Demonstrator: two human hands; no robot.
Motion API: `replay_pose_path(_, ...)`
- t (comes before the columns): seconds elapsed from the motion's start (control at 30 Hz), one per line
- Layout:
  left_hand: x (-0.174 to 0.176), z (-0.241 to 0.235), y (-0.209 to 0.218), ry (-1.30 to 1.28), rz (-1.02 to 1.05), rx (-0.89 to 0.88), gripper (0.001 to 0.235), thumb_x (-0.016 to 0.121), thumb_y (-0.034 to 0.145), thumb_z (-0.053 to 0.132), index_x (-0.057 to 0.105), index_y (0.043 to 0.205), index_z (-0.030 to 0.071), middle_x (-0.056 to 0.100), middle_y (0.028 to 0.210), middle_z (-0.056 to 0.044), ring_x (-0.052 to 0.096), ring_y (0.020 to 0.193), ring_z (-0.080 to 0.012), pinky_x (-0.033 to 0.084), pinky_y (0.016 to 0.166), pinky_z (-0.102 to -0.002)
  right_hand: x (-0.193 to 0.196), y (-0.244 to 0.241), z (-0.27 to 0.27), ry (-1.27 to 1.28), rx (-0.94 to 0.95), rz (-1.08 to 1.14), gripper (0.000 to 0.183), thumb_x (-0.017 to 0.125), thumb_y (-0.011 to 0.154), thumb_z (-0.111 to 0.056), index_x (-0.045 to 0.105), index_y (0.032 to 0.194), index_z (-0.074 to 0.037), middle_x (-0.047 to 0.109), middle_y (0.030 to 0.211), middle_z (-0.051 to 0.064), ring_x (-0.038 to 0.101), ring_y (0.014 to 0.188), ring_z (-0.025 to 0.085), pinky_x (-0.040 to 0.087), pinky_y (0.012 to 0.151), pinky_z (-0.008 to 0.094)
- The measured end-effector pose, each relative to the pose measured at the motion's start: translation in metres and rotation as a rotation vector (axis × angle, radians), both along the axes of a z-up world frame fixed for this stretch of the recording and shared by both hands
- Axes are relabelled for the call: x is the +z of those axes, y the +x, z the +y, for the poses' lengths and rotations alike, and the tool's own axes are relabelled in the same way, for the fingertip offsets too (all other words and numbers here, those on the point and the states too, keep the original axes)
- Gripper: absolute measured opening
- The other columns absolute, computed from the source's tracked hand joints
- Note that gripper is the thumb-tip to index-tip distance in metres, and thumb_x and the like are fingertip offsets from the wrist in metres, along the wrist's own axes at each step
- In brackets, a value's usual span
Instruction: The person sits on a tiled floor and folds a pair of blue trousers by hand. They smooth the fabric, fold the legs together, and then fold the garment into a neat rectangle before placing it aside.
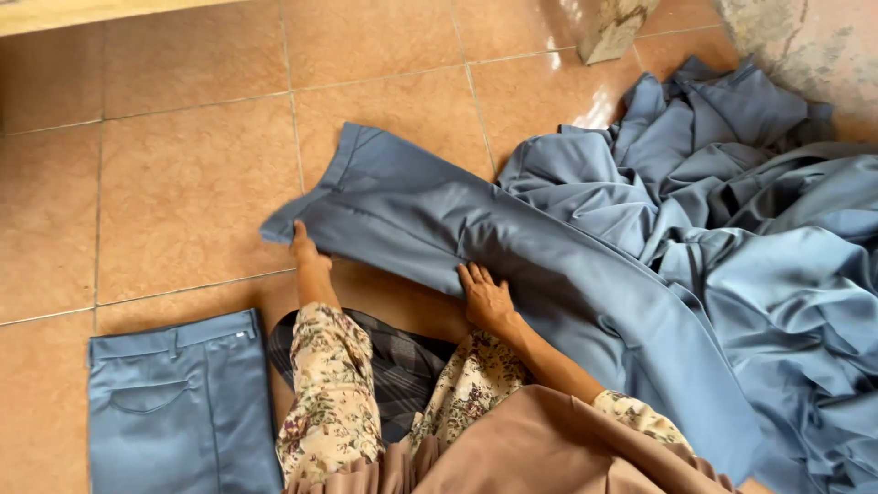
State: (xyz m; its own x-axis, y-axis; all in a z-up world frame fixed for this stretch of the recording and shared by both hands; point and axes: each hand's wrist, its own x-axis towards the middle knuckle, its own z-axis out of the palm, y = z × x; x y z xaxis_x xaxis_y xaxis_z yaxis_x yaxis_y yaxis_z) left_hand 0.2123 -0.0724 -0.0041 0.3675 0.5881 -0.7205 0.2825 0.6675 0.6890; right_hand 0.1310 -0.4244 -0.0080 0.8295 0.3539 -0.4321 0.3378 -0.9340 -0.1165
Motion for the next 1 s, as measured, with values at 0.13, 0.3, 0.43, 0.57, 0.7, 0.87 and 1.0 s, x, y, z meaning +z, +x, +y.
replay_pose_path(0.13,-0.101,0.057,-0.027,0.044,0.148,-0.072,0.097,0.058,0.097,0.068,0.023,0.158,0.001,0.018,0.163,-0.030,0.028,0.146,-0.0507,0.026,0.109,-0.076,-0.056,0.005,0.010,0.043,0.070,0.058,0.098,0.067,0.081,-0.022,0.015,0.164,-0.019,0.027,0.167,0.012,0.026,0.154,0.030,0.036,0.106,0.067)
replay_pose_path(0.3,-0.007,0.058,-0.031,-0.056,-0.110,0.001,0.105,0.052,0.098,0.069,0.002,0.161,0.002,-0.003,0.167,-0.030,0.006,0.153,-0.0435,0.008,0.121,-0.068,-0.043,0.017,0.034,0.134,0.133,0.026,0.100,0.072,0.080,-0.015,0.018,0.164,-0.017,0.027,0.166,0.013,0.023,0.155,0.029,0.037,0.110,0.064)
replay_pose_path(0.43,-0.061,0.140,-0.040,0.044,-0.077,0.147,0.105,0.061,0.098,0.068,0.006,0.162,0.005,0.009,0.165,-0.032,0.019,0.149,-0.0507,0.020,0.110,-0.077,-0.030,0.032,0.068,0.382,0.112,0.029,0.071,0.056,0.092,-0.012,0.033,0.160,-0.015,0.040,0.161,0.012,0.032,0.153,0.031,0.042,0.111,0.058)
replay_pose_path(0.57,0.080,0.049,-0.091,0.106,0.071,0.191,0.102,0.051,0.096,0.072,0.008,0.163,0.009,0.010,0.167,-0.029,0.017,0.151,-0.0502,0.022,0.115,-0.068,-0.066,0.050,0.093,0.655,-0.017,0.059,0.055,0.052,0.091,-0.014,0.053,0.147,-0.018,0.067,0.131,0.018,0.064,0.121,0.040,0.053,0.101,0.056)
replay_pose_path(0.7,-0.136,0.025,-0.074,-0.062,-0.026,0.337,0.114,0.074,0.089,0.067,0.011,0.163,0.008,0.012,0.166,-0.025,0.018,0.152,-0.0455,0.016,0.115,-0.074,-0.092,0.065,0.100,0.617,-0.066,0.075,0.048,0.052,0.092,-0.019,0.059,0.139,-0.027,0.074,0.121,0.010,0.070,0.111,0.037,0.057,0.095,0.051)
replay_pose_path(0.87,0.000,-0.134,-0.062,-0.351,-0.100,0.230,0.121,0.081,0.080,0.065,0.010,0.162,0.012,0.005,0.164,-0.029,0.008,0.154,-0.0433,0.000,0.119,-0.066,-0.053,0.054,0.097,0.651,-0.097,0.130,0.049,0.054,0.092,-0.014,0.060,0.139,-0.027,0.072,0.127,0.008,0.067,0.116,0.035,0.055,0.101,0.048)
replay_pose_path(1.0,-0.020,-0.176,-0.035,-0.347,-0.039,0.079,0.085,0.075,0.093,0.042,0.032,0.153,0.001,0.029,0.161,-0.027,0.031,0.150,-0.0396,0.023,0.121,-0.063,-0.011,0.041,0.069,0.689,-0.118,0.104,0.055,0.060,0.091,-0.020,0.055,0.146,-0.022,0.065,0.139,0.010,0.064,0.122,0.036,0.054,0.102,0.050)
